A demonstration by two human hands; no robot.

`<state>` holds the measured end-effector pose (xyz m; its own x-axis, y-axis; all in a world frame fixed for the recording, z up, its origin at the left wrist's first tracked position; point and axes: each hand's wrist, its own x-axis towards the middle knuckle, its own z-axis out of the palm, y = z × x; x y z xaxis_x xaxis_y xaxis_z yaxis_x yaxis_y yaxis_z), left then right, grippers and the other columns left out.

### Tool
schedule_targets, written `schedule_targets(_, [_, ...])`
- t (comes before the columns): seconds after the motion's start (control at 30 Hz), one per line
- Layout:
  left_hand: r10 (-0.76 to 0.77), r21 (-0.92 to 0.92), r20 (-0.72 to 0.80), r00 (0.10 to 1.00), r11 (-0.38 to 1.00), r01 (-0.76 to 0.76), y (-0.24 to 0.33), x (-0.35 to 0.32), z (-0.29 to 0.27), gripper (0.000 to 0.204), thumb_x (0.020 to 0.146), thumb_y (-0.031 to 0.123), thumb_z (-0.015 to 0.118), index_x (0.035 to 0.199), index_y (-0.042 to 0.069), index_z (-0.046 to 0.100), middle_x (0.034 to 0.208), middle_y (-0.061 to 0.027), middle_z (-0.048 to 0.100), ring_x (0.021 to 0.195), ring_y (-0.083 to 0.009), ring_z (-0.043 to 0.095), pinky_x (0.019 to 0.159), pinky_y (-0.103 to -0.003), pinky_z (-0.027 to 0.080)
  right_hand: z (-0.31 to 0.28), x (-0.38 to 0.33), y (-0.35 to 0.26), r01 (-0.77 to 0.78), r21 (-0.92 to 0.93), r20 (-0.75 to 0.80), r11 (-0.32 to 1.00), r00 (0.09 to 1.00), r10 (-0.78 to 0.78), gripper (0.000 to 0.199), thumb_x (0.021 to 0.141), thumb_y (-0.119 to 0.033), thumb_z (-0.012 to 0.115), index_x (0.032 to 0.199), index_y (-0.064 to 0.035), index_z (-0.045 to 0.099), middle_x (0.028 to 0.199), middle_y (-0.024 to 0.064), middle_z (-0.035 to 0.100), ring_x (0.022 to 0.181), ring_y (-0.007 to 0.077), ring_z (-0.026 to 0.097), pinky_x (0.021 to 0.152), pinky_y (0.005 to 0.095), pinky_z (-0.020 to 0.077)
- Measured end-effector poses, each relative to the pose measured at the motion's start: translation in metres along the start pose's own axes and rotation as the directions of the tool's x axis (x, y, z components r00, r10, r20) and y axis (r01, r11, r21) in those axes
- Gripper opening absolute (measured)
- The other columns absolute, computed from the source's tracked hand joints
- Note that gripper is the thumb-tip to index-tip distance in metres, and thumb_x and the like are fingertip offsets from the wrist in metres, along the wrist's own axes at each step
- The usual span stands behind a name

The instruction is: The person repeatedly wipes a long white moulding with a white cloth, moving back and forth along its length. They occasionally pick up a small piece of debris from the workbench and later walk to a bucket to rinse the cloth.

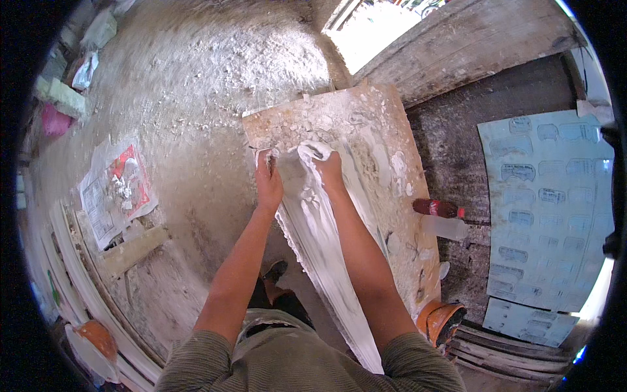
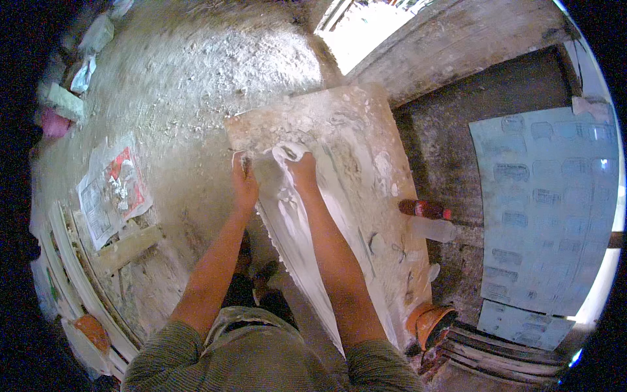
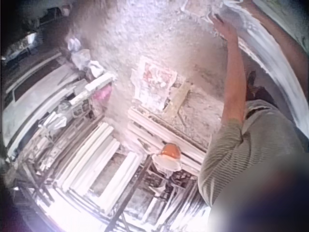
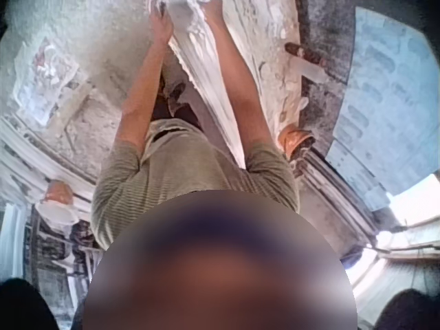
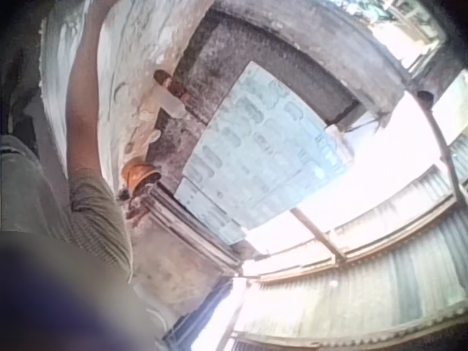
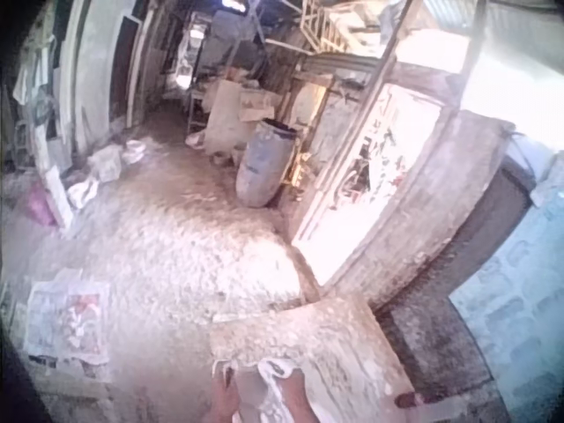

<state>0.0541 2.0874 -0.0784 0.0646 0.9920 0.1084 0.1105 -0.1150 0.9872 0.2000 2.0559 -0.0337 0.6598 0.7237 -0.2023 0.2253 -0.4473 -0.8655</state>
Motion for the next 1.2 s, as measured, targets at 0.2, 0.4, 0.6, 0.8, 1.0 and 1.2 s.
schedule_targets(0.2, [-0.110, -0.002, 0.108, 0.988, 0.994, 0.111, 0.005, -0.030, -0.007, 0.024, 0.089, -0.005, 0.046, 0.113, 0.001, 0.049, 0.099, -0.0232, 0.057, 0.091, -0.0371, 0.056, 0.082, -0.035, 0.043, -0.009, -0.018, 0.030, 0.002, -0.047, -0.020, 0.999, 1.000, -0.003, 0.035, 0.065, -0.004, 0.074, 0.096, 0.0080, 0.064, 0.089, 0.0170, 0.068, 0.081, 0.0234, 0.066, 0.071, 0.0332, 0.0517])
schedule_targets(0.4, [-0.024, -0.003, 0.090, 0.996, 1.000, 0.025, 0.004, -0.095, -0.006, 0.025, 0.090, -0.004, 0.046, 0.114, 0.001, 0.049, 0.099, -0.0241, 0.057, 0.091, -0.0426, 0.053, 0.082, -0.039, 0.043, -0.043, -0.070, 0.043, 0.094, 0.171, 0.173, 0.981, 0.977, -0.124, 0.034, 0.073, 0.008, 0.061, 0.105, 0.0018, 0.067, 0.095, 0.0048, 0.068, 0.086, 0.0118, 0.061, 0.078, 0.0248, 0.0474])
schedule_targets(0.6, [-0.136, 0.007, 0.159, 0.978, 0.991, 0.137, 0.018, -0.172, -0.009, 0.024, 0.089, -0.004, 0.046, 0.113, 0.001, 0.049, 0.097, -0.0250, 0.057, 0.093, -0.0442, 0.053, 0.083, -0.041, 0.042, -0.085, -0.142, 0.049, -0.114, 0.074, 0.060, 0.991, 0.992, 0.109, 0.034, 0.072, 0.010, 0.059, 0.104, 0.0024, 0.066, 0.096, 0.0044, 0.068, 0.088, 0.0110, 0.061, 0.078, 0.0240, 0.0473])
schedule_targets(0.8, [-0.102, -0.010, 0.133, 0.986, 0.995, 0.104, 0.034, -0.272, -0.006, 0.022, 0.089, -0.004, 0.046, 0.110, 0.001, 0.050, 0.095, -0.0241, 0.057, 0.091, -0.0408, 0.055, 0.083, -0.039, 0.043, -0.136, -0.219, 0.097, -0.046, 0.149, 0.080, 0.988, 0.996, 0.034, 0.033, 0.074, 0.008, 0.060, 0.106, 0.0010, 0.066, 0.096, 0.0049, 0.067, 0.088, 0.0115, 0.060, 0.078, 0.0251, 0.0481])
schedule_targets(1.0, [-0.062, -0.084, 0.072, 0.995, 0.994, 0.068, 0.041, -0.397, 0.000, 0.022, 0.089, -0.004, 0.046, 0.111, -0.001, 0.050, 0.095, -0.0214, 0.058, 0.093, -0.0289, 0.057, 0.084, -0.033, 0.042, -0.192, -0.299, 0.185, 0.001, 0.251, 0.129, 0.968, 0.991, -0.035, 0.029, 0.075, 0.000, 0.069, 0.104, 0.0000, 0.067, 0.094, 0.0046, 0.068, 0.084, 0.0108, 0.061, 0.076, 0.0261, 0.0492])
schedule_targets(1.2, [-0.140, -0.069, 0.079, 0.987, 0.987, 0.146, 0.049, -0.530, 0.005, 0.025, 0.089, -0.004, 0.046, 0.114, -0.004, 0.050, 0.102, -0.0196, 0.059, 0.097, -0.0284, 0.057, 0.087, -0.034, 0.042, -0.268, -0.405, 0.220, -0.078, 0.069, 0.056, 0.995, 0.996, 0.074, 0.037, 0.071, -0.003, 0.072, 0.103, 0.0072, 0.057, 0.096, 0.0133, 0.065, 0.084, 0.0188, 0.061, 0.075, 0.0301, 0.0498])
